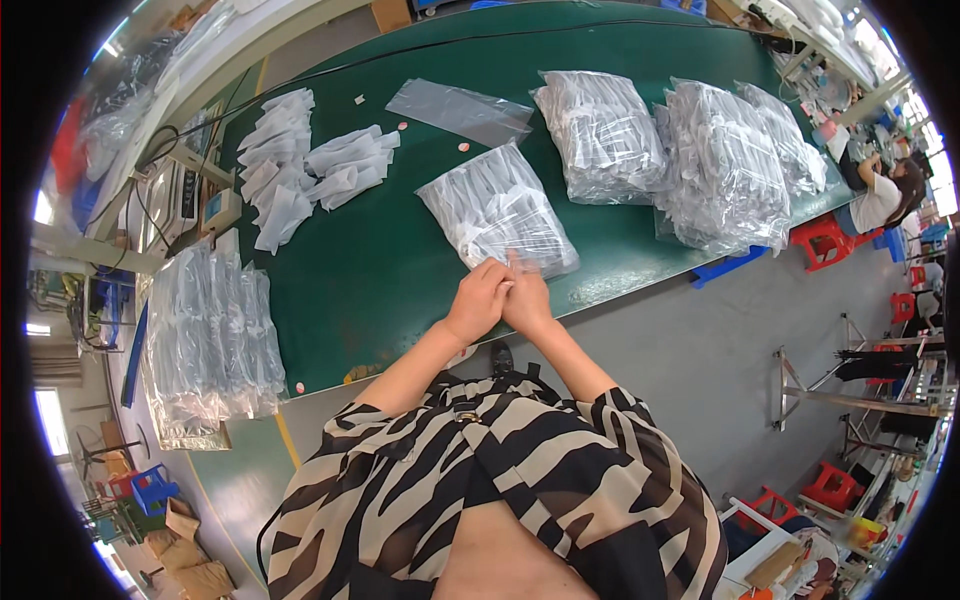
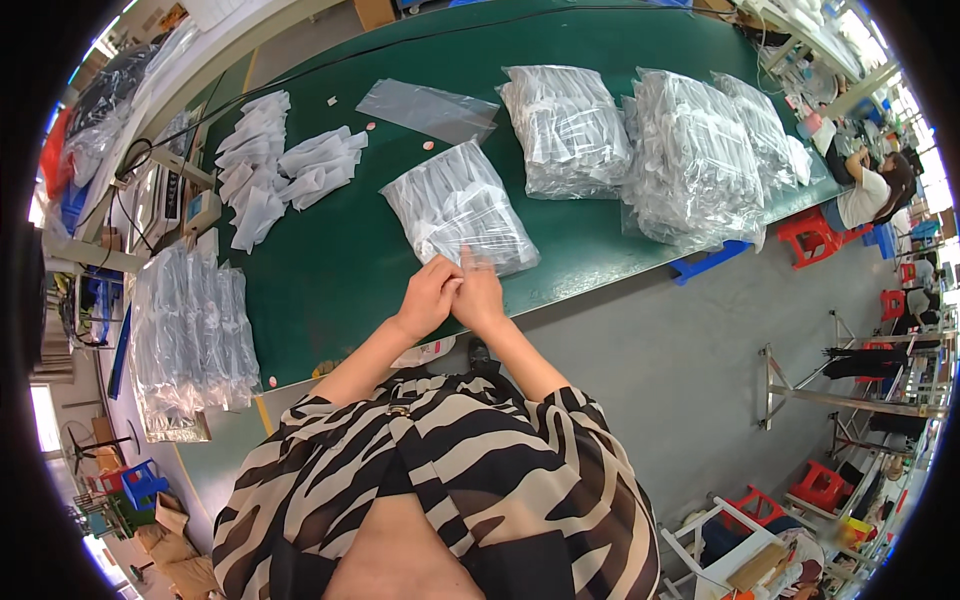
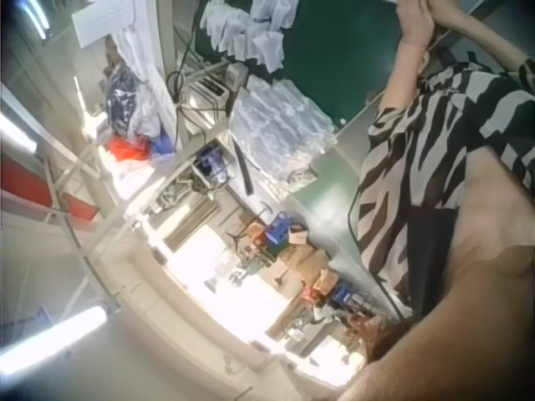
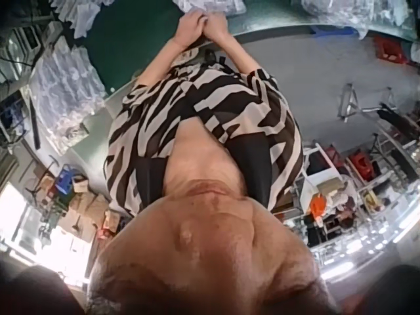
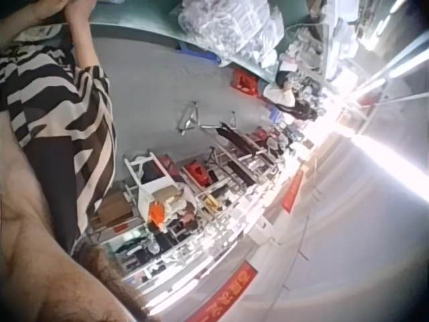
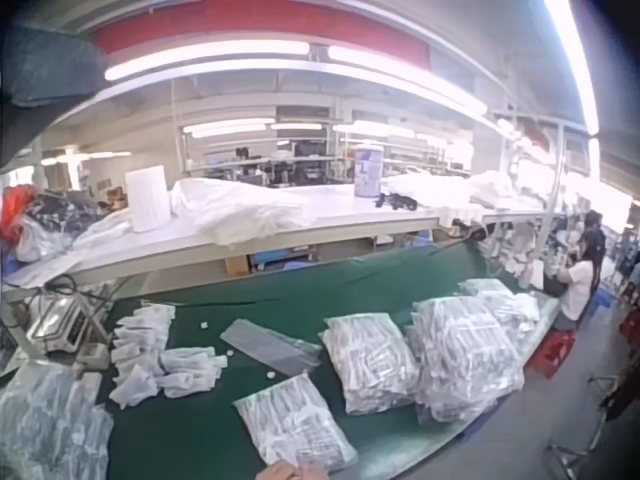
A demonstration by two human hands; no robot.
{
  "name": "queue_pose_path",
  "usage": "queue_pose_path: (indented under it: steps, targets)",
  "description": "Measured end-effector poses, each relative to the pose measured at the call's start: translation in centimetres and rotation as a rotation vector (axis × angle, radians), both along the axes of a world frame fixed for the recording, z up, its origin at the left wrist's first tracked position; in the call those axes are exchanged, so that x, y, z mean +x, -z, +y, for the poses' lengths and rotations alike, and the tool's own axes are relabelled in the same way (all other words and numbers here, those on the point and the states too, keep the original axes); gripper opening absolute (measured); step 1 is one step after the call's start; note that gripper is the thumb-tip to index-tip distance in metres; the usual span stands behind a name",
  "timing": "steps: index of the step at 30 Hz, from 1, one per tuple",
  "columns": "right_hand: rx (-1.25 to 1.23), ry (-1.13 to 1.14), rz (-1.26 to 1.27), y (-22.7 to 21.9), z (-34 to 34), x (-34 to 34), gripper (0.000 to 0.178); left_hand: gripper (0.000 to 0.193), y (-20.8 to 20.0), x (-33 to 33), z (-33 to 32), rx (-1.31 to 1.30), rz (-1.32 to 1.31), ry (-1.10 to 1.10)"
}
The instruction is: Folding white items and placing them into individual plastic bags at a packaging station.
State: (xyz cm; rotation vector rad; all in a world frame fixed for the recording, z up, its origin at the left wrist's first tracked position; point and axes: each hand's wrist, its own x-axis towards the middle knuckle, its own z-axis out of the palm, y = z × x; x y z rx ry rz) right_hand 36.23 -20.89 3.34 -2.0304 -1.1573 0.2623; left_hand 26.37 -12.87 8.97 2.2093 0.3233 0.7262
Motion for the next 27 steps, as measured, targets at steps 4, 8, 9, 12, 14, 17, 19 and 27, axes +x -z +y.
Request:
queue_pose_path:
  steps: [4, 8, 9, 12, 14, 17, 19, 27]
  targets:
    - [0.168, -0.019, -0.314, 1.8, 1.9, -0.5, 0.070, 0.008, 0.0, -1.3, -0.1, 0.078, 0.035, 0.069]
    - [-0.090, 0.100, -0.329, 1.6, 5.2, -0.8, 0.077, 0.009, 0.5, -1.3, 0.1, 0.061, 0.055, 0.136]
    - [-0.045, 0.085, -0.363, 1.6, 5.2, -0.7, 0.078, 0.009, 0.8, -1.4, 0.2, 0.058, 0.059, 0.134]
    - [0.040, 0.053, -0.426, 1.0, 4.8, -0.5, 0.081, 0.010, 2.0, -1.9, 0.9, 0.030, 0.138, 0.091]
    - [0.169, -0.088, -0.385, -0.1, 2.0, 0.2, 0.078, 0.010, 1.5, -2.2, 1.8, 0.013, 0.106, 0.035]
    - [0.201, -0.062, -0.290, 0.6, -1.2, 1.4, 0.066, 0.022, 1.0, -1.5, 4.4, 0.083, 0.080, -0.071]
    - [0.164, 0.044, -0.213, 2.0, -1.6, 2.2, 0.056, 0.031, 1.3, 0.1, 6.6, 0.165, 0.105, -0.046]
    - [-0.088, -0.277, 0.010, 4.0, 0.4, 6.1, 0.029, 0.059, 3.9, 5.8, 10.7, 0.562, 0.498, 0.130]
